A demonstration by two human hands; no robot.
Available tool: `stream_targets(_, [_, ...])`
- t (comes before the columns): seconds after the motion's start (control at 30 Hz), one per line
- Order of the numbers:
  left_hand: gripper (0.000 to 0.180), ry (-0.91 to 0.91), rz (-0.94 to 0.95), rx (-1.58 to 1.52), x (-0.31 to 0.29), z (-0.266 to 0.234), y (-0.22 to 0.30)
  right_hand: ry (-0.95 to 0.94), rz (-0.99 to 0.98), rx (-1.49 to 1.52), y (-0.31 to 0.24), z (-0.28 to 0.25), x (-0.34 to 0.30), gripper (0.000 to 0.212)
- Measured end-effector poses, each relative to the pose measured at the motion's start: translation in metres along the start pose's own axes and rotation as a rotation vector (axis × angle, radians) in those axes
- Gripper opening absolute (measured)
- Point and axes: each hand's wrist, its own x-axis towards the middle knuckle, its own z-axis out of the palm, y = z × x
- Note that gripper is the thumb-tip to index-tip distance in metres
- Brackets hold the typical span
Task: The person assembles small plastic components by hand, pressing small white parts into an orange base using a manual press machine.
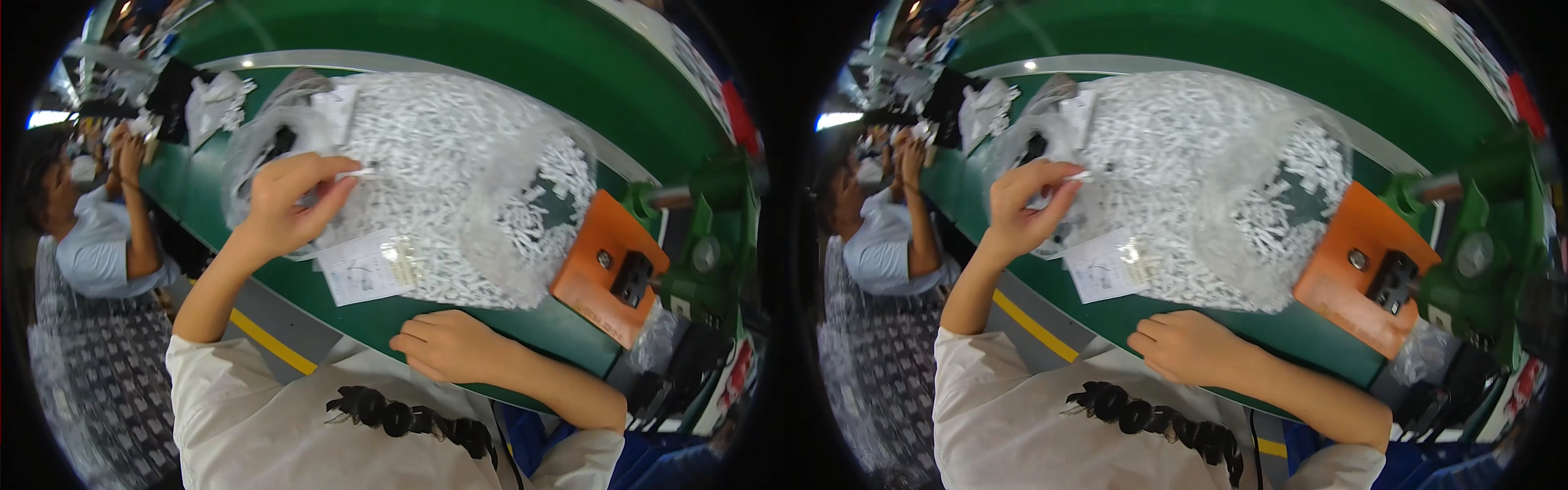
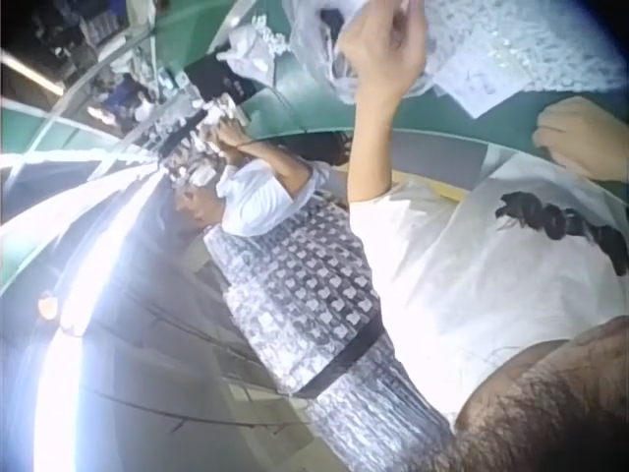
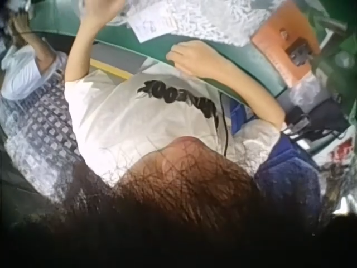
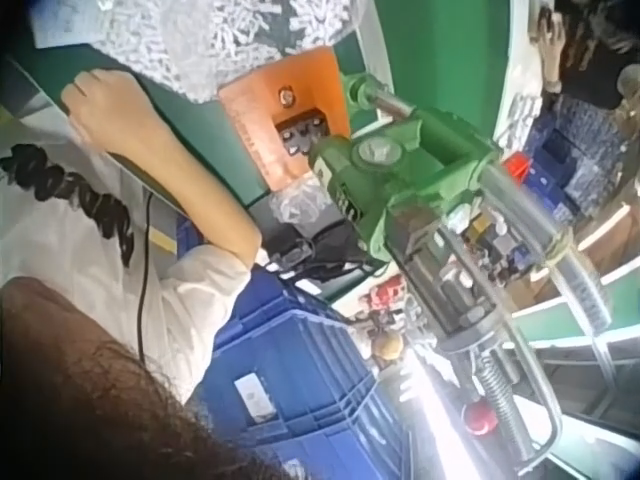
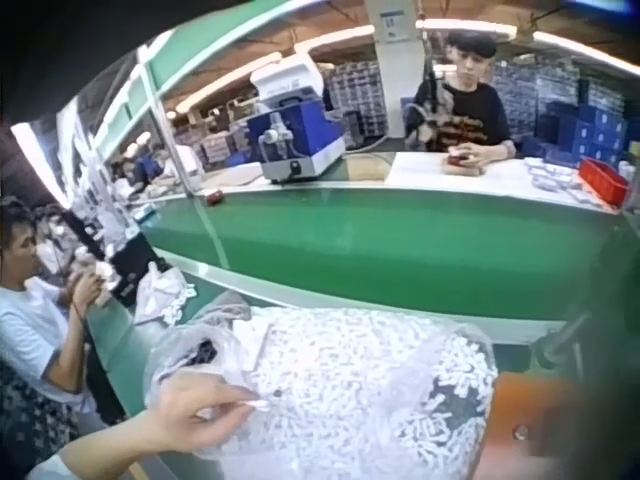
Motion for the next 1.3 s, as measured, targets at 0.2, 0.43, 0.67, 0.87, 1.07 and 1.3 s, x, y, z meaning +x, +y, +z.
stream_targets(0.2, [0.021, -0.111, 0.009, 0.096, -0.004, 0.005, 0.002, -0.018, -0.027, -0.019, 0.003, 0.008, 0.001, 0.019])
stream_targets(0.43, [0.023, -0.111, 0.026, 0.118, 0.003, 0.033, -0.008, -0.009, -0.002, -0.023, 0.004, 0.012, -0.003, 0.018])
stream_targets(0.67, [0.022, -0.139, 0.052, 0.15, 0.001, 0.035, -0.016, 0.004, -0.009, 0.003, 0.004, 0.012, -0.004, 0.019])
stream_targets(0.87, [0.024, -0.116, 0.117, 0.159, -0.003, 0.037, -0.024, -0.003, -0.007, -0.019, 0.003, 0.011, -0.003, 0.018])
stream_targets(1.07, [0.027, -0.108, 0.154, 0.163, -0.009, 0.037, -0.028, -0.013, -0.012, -0.037, 0.003, 0.012, -0.003, 0.019])
stream_targets(1.3, [0.031, -0.099, 0.196, 0.191, -0.015, 0.038, -0.034, -0.029, -0.022, -0.03, 0.0, 0.005, 0.001, 0.019])
